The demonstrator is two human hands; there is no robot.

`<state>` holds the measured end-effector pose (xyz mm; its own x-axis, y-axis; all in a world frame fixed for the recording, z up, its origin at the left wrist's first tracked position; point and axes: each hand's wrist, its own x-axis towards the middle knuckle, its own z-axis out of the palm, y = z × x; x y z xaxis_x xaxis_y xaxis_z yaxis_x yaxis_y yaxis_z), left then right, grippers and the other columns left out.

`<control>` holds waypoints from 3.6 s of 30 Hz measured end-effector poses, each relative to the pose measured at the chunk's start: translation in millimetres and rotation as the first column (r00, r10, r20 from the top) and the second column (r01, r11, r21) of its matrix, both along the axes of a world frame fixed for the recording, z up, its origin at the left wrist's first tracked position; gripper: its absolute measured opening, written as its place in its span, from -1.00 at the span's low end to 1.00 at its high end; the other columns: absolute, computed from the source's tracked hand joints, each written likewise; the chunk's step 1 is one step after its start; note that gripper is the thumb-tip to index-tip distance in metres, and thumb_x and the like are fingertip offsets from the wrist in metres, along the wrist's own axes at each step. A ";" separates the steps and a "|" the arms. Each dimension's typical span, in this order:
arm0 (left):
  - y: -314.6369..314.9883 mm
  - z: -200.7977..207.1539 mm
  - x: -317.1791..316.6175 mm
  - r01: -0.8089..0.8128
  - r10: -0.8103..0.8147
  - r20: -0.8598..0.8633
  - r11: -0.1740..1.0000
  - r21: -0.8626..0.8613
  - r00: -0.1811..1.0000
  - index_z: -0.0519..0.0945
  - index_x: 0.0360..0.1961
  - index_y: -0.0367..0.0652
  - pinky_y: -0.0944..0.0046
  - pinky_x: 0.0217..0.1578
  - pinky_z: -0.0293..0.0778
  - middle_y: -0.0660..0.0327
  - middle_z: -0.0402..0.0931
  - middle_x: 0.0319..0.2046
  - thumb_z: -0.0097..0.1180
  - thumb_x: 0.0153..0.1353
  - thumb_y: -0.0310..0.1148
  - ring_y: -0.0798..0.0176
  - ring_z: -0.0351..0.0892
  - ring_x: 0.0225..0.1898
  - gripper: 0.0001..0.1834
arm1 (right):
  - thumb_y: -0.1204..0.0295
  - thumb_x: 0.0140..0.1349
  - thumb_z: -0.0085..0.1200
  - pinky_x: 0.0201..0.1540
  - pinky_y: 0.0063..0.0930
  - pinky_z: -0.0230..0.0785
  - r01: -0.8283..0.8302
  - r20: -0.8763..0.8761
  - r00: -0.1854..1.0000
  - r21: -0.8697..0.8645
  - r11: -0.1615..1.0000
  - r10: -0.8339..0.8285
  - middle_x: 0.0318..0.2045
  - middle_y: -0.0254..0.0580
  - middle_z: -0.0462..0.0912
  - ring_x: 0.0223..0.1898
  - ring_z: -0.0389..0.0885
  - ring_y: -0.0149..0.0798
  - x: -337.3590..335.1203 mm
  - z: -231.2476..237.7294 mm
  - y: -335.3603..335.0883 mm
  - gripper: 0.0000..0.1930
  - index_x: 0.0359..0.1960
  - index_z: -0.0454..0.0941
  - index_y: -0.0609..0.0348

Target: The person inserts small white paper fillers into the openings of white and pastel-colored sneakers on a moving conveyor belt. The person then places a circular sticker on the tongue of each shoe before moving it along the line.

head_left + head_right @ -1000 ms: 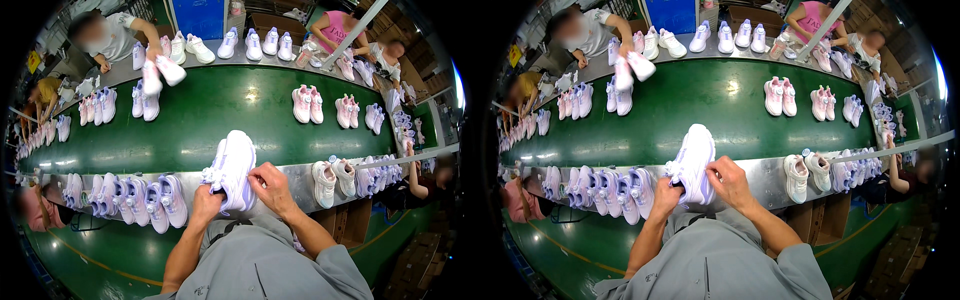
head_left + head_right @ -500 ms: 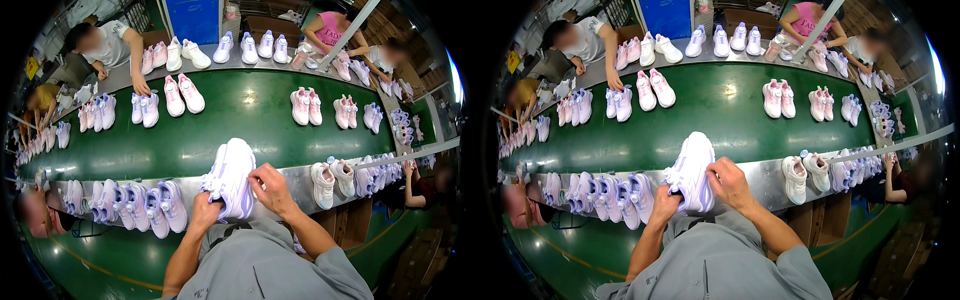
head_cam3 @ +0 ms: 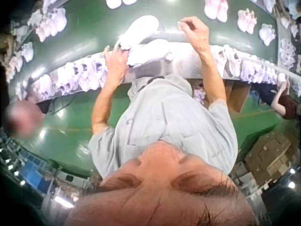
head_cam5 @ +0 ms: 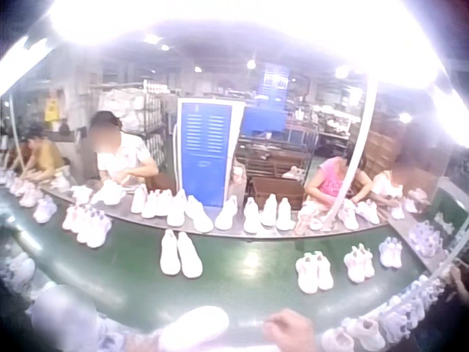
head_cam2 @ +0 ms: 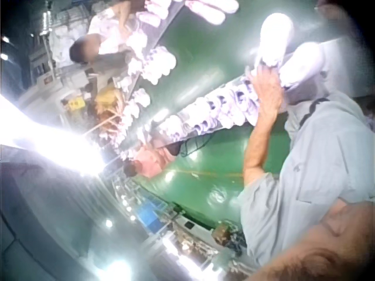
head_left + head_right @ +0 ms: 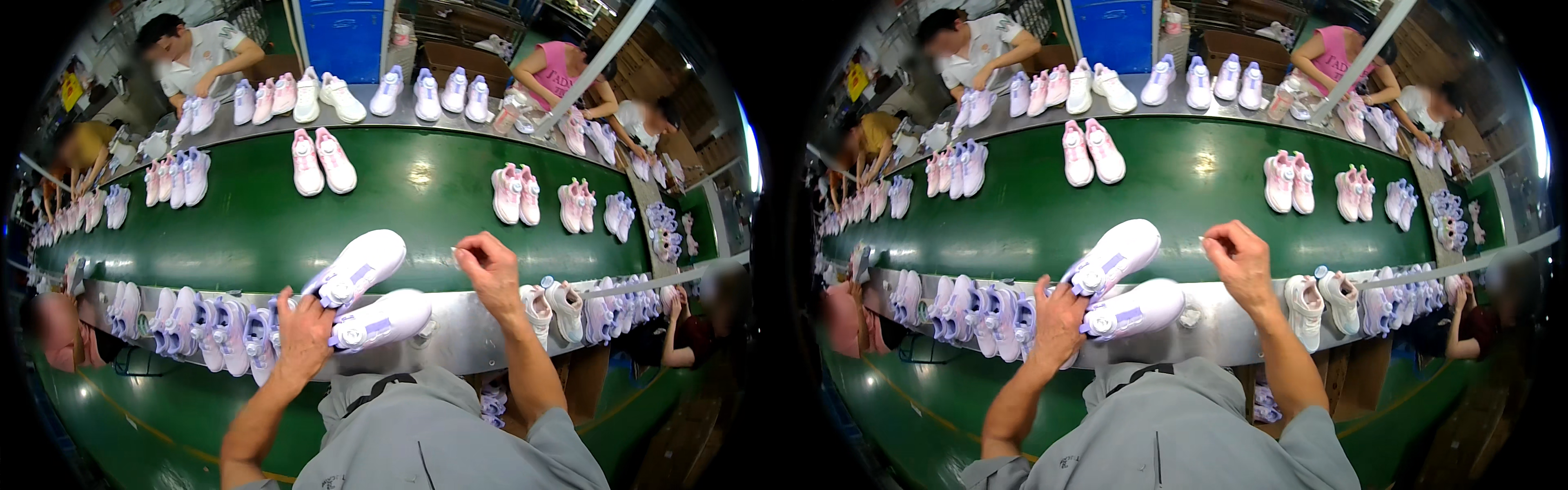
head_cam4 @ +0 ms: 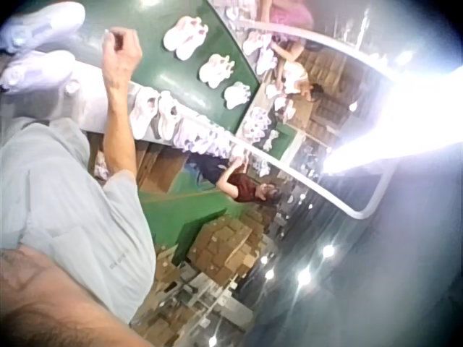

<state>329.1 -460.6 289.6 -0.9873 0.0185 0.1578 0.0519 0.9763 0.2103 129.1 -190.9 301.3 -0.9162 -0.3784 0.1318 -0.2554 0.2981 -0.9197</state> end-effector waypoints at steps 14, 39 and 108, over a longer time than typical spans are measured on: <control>-38.5 95.8 -13.6 0.582 -0.750 -0.065 0.562 -0.588 0.658 0.67 -0.46 -0.09 0.04 -0.03 0.36 0.31 0.46 -0.42 0.20 0.01 -0.27 0.28 0.42 -0.18 -0.85 | 0.62 0.24 0.25 -0.28 -0.32 0.50 -0.482 -0.186 0.869 -0.118 0.868 0.458 -0.34 -0.14 0.65 -0.33 0.64 -0.16 35.8 72.5 -43.4 -0.87 -0.18 0.68 0.25; -20.0 106.1 -21.6 0.679 -0.848 -0.029 0.444 -0.584 0.530 0.55 -0.62 -0.07 0.19 -0.03 0.36 0.33 0.33 -0.52 0.16 -0.16 -0.24 0.21 0.33 -0.27 -0.85 | 0.62 0.12 0.31 -0.25 -0.23 0.50 -0.494 -0.479 0.745 0.070 0.867 0.464 -0.36 -0.13 0.53 -0.32 0.59 -0.09 57.1 57.7 -40.4 -0.84 -0.27 0.60 0.25; -21.3 95.1 -44.5 0.642 -0.791 -0.109 0.560 -0.523 0.602 0.78 -0.40 -0.05 0.08 0.00 0.36 0.40 0.66 -0.31 0.32 0.07 -0.38 0.41 0.54 -0.16 -0.93 | 0.64 0.18 0.23 -0.20 -0.20 0.49 -0.480 -0.216 0.861 -0.043 0.876 0.461 -0.32 -0.14 0.59 -0.27 0.62 -0.03 56.7 14.5 62.4 -0.86 -0.24 0.60 0.21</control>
<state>284.7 -481.9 384.8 -0.5074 0.8302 0.2309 0.7580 0.5575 -0.3387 185.7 -128.6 315.7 -0.5849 -0.7351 0.3427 -0.5190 0.0145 -0.8547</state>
